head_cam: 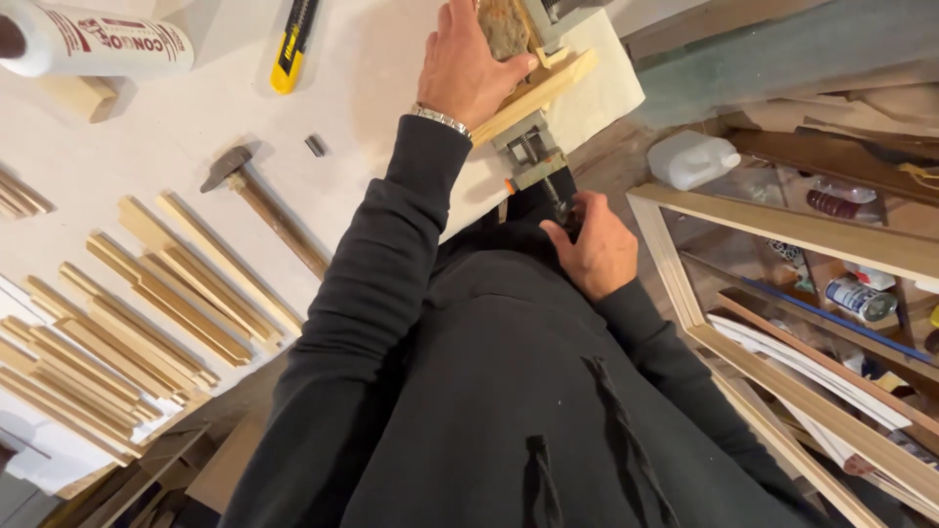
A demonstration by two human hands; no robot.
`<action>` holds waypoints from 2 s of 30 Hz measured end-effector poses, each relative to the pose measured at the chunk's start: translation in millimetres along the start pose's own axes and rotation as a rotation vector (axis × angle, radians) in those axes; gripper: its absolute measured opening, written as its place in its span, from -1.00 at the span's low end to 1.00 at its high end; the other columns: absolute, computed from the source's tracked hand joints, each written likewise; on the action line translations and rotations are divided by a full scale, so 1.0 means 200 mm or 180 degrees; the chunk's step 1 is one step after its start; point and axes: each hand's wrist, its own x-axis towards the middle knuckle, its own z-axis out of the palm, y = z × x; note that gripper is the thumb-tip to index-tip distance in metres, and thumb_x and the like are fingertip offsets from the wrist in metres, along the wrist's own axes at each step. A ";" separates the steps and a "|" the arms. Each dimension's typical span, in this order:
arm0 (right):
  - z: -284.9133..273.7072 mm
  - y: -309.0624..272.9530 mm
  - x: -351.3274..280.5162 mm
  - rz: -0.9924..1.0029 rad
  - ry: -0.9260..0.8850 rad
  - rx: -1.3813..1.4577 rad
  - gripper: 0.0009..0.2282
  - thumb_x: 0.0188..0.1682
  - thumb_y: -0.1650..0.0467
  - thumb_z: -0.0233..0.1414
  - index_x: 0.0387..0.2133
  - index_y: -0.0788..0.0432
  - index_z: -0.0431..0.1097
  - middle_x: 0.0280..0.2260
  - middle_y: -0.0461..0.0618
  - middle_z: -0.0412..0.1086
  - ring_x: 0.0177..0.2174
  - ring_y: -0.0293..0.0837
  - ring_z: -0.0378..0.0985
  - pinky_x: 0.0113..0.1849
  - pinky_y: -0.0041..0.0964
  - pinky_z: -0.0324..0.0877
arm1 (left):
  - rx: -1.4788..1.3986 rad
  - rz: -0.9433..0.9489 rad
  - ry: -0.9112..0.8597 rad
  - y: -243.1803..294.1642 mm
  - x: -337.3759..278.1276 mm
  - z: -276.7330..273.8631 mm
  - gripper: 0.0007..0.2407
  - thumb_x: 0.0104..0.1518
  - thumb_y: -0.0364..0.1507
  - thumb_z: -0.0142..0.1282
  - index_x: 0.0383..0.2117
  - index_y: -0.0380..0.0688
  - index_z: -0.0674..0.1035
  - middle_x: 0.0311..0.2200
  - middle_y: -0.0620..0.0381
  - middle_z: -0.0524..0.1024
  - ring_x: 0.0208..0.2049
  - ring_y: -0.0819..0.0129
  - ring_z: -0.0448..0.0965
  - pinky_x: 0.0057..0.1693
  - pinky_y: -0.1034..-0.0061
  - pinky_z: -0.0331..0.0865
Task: Assembling a wooden picture frame using corner clamps and a hammer.
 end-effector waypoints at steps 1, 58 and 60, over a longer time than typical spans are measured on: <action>0.03 0.01 -0.03 0.0044 0.0010 -0.0084 -0.63 -0.08 0.27 0.29 -0.17 0.25 0.36 -0.37 0.12 0.49 -0.35 0.15 0.57 -0.33 0.01 0.42 | -0.0119 0.0201 0.0073 -0.05 -0.02 0.02 -0.34 -0.05 -0.22 0.46 0.11 -0.27 0.31 0.01 -0.23 0.43 -0.06 -0.19 0.49 0.09 0.08 0.32; 0.15 0.20 0.18 0.1378 -0.2006 0.2123 -0.73 0.13 0.24 0.05 -0.38 0.21 0.29 -0.67 -0.11 0.24 -0.67 -0.17 0.27 -0.58 -0.22 0.20 | -0.0341 0.0221 0.0157 -0.01 -0.09 0.06 -0.46 0.09 -0.32 0.36 0.19 -0.02 0.34 0.09 0.01 0.42 0.07 -0.04 0.42 0.15 0.14 0.26; 0.13 0.20 0.20 0.1459 -0.2125 0.2257 -0.75 0.13 0.25 0.02 -0.41 0.18 0.27 -0.68 -0.16 0.20 -0.67 -0.24 0.22 -0.60 -0.29 0.16 | -0.0319 0.0372 0.0301 -0.01 -0.09 0.06 -0.41 0.08 -0.34 0.37 0.23 -0.02 0.30 0.12 -0.02 0.39 0.09 -0.04 0.40 0.16 0.14 0.25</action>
